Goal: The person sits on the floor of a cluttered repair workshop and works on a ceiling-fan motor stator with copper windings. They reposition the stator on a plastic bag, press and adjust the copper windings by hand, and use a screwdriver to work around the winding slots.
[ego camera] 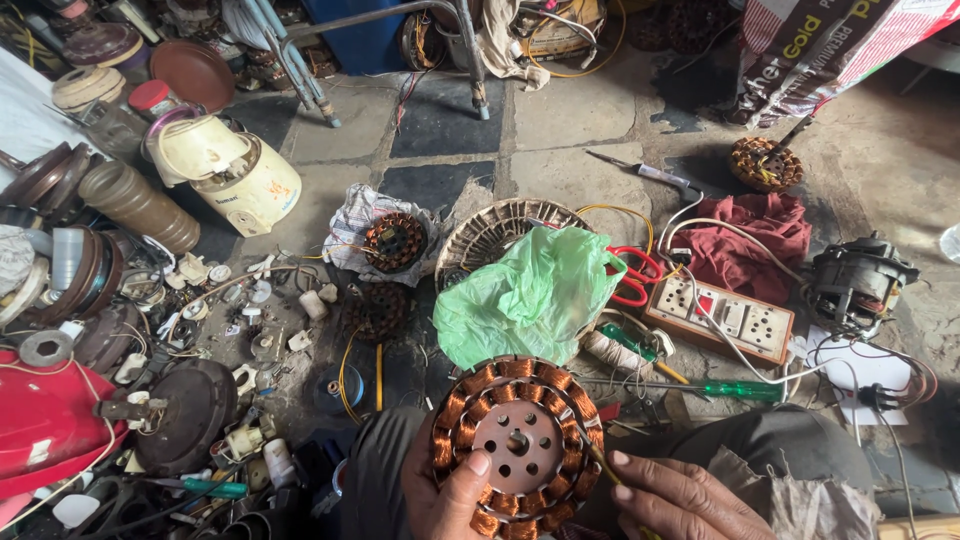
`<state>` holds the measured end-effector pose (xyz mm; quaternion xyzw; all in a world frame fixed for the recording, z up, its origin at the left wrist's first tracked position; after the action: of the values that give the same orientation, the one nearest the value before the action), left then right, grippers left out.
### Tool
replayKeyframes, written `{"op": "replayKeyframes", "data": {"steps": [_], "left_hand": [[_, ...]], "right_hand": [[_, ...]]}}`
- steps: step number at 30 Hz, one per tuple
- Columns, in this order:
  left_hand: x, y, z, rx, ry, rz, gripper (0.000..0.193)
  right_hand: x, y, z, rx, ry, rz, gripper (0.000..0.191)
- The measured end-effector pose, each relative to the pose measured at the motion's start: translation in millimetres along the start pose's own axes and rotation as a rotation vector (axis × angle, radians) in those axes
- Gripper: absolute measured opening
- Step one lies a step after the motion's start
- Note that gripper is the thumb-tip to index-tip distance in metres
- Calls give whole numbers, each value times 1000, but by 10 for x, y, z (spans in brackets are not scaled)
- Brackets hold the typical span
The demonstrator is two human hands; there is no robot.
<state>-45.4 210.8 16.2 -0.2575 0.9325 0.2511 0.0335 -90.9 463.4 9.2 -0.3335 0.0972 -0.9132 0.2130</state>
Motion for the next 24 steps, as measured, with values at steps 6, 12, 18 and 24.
{"op": "replayKeyframes", "data": {"steps": [6,12,18,24], "left_hand": [[0,-17,2,11,-43,-36,67],[-2,8,20,-27,-3,17,67],[-10,55,-7,-75,11,29,67],[-11,100,-30,-100,44,36,68]], "right_hand": [[51,-1,-1,-121,-70,-4,32],[29,13,-95,-265,-72,12,38],[-43,-34,-196,-139,-131,85,49],[-118,-21,-294,-132,-124,74,51]]}}
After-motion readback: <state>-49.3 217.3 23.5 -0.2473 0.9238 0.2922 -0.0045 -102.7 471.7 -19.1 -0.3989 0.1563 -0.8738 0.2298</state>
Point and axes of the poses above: each hand's wrist, its own x-axis towards the middle knuckle, its own y-axis out of the palm, z = x × y, the point moved 3 cm from there along x, towards the middle knuckle
